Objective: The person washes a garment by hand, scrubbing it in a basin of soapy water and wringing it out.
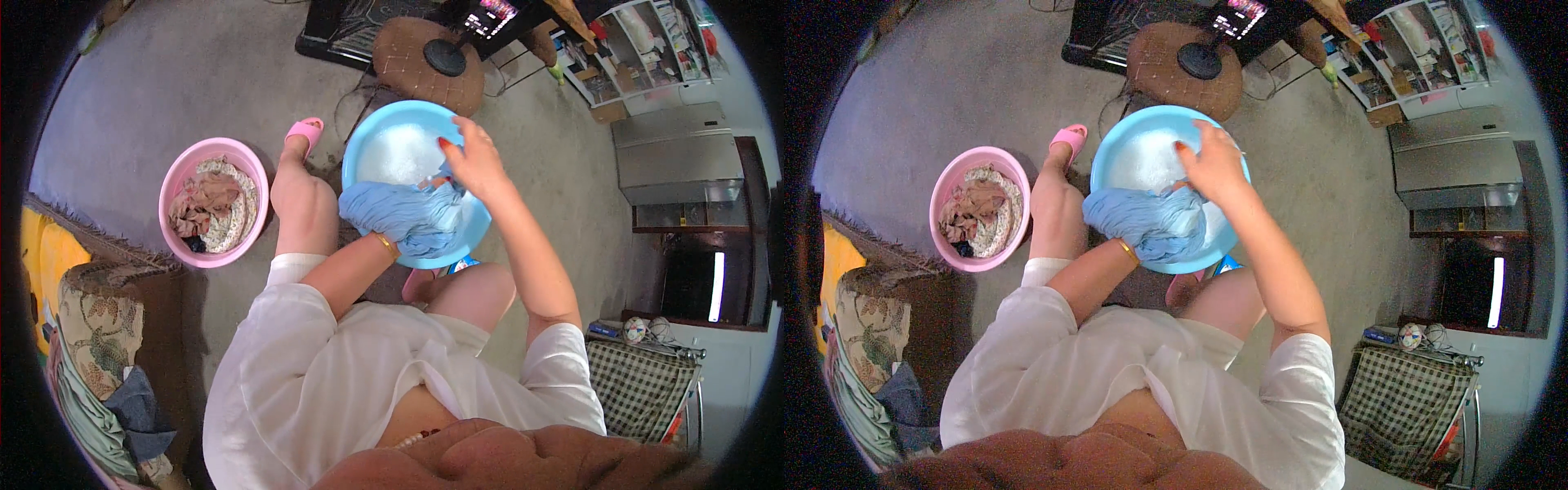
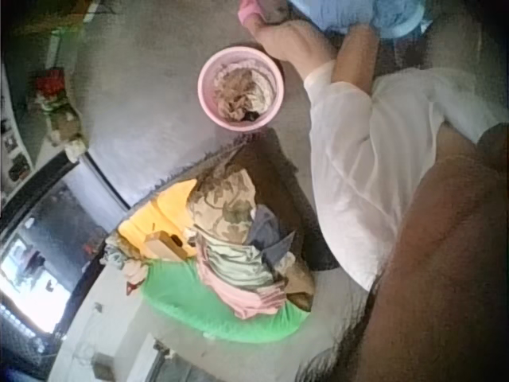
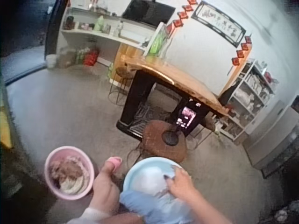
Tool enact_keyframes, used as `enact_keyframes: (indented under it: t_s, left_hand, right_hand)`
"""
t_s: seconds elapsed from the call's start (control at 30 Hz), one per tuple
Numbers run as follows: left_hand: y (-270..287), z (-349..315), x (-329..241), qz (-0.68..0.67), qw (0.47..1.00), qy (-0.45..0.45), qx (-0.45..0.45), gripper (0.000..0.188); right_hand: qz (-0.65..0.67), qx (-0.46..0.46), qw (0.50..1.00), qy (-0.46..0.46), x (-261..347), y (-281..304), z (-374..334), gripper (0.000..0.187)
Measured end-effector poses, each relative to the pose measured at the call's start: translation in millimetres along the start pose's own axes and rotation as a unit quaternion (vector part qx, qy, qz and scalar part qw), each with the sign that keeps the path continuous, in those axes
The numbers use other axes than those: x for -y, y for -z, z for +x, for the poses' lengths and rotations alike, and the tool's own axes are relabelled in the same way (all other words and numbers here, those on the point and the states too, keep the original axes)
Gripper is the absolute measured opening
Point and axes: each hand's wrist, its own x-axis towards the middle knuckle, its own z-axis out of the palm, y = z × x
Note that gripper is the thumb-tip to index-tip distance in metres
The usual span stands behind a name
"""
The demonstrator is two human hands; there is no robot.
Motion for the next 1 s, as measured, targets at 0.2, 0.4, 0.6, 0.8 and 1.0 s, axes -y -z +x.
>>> enact_keyframes:
  t_s: [0.2,0.4,0.6,0.8,1.0]
  left_hand:
    - [26,8,-10,0.025,0.998,-0.048,-0.029,0.026]
    - [54,33,0,0.063,0.995,-0.079,-0.028,0.026]
    - [62,38,-19,0.098,0.981,-0.158,-0.046,0.027]
    - [-26,11,-34,0.138,0.946,-0.261,-0.134,0.028]
    - [-45,5,-25,0.342,0.877,-0.328,-0.076,0.041]
  right_hand:
    - [-0.093,0.262,0.943,0.184,122,14,-40,0.077]
    - [-0.147,0.3,0.929,0.16,119,7,-48,0.078]
    - [-0.007,0.102,0.968,0.228,103,47,-62,0.06]
    - [0.208,-0.126,0.97,0.011,41,59,-91,0.047]
    - [0.654,-0.275,0.685,-0.166,-19,32,-84,0.034]
